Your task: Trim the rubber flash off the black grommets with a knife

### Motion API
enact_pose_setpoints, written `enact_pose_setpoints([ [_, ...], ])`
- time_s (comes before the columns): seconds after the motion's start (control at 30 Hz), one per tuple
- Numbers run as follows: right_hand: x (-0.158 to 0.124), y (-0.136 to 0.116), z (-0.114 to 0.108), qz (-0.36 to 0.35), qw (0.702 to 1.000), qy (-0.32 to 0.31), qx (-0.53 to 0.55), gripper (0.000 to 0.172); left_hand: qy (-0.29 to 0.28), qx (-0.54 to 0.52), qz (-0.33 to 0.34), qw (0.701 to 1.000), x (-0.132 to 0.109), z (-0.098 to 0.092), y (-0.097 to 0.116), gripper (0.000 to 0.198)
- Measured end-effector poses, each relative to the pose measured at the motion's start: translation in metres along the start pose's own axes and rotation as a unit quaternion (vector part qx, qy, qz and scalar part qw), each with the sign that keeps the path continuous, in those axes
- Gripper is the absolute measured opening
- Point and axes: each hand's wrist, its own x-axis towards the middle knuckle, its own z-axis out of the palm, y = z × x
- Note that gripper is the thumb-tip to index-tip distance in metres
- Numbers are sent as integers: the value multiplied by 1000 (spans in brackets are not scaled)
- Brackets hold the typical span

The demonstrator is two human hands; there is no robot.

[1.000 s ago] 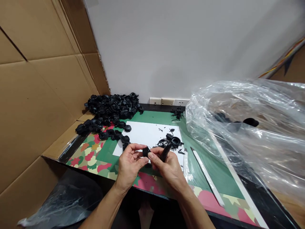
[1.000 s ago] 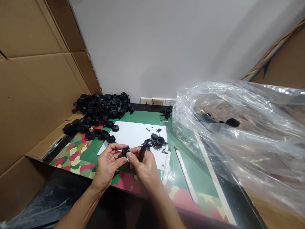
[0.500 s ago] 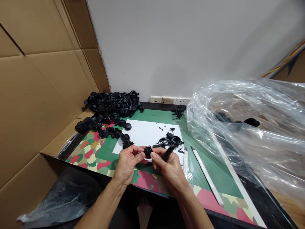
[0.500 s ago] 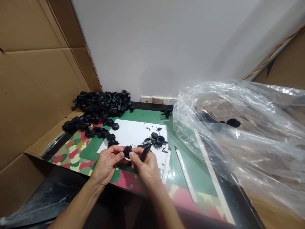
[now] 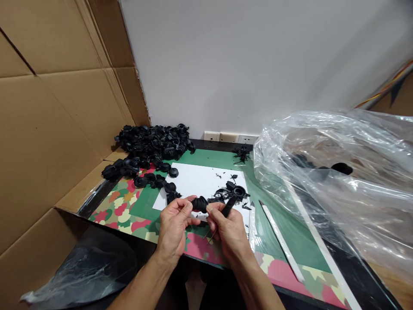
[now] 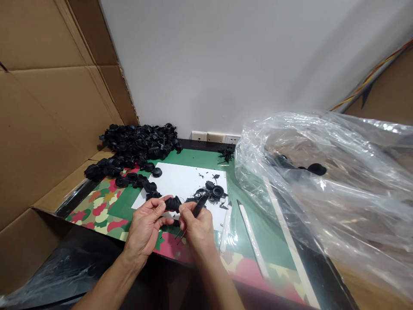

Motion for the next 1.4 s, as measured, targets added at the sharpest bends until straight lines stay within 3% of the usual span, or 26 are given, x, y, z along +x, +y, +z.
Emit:
enact_pose_setpoints([
  [0.17,-2,1,4,26,999,10,25,22,25,51,36,998,-1,0,-7,27],
  [0.47,-6,4,8,42,998,-7,54,21,57,165,177,969,-7,-7,-15,23],
  [1.17,-10,5,15,14,997,-58,41,38,63,169,208,961,3,-7,-14,23],
  [1.27,-10,4,16,-5,998,-55,44,39,27,169,229,958,4,-7,-9,18],
  [1.4,-9,2,14,-12,998,-45,53,39,-85,205,222,950,1,-8,0,22],
])
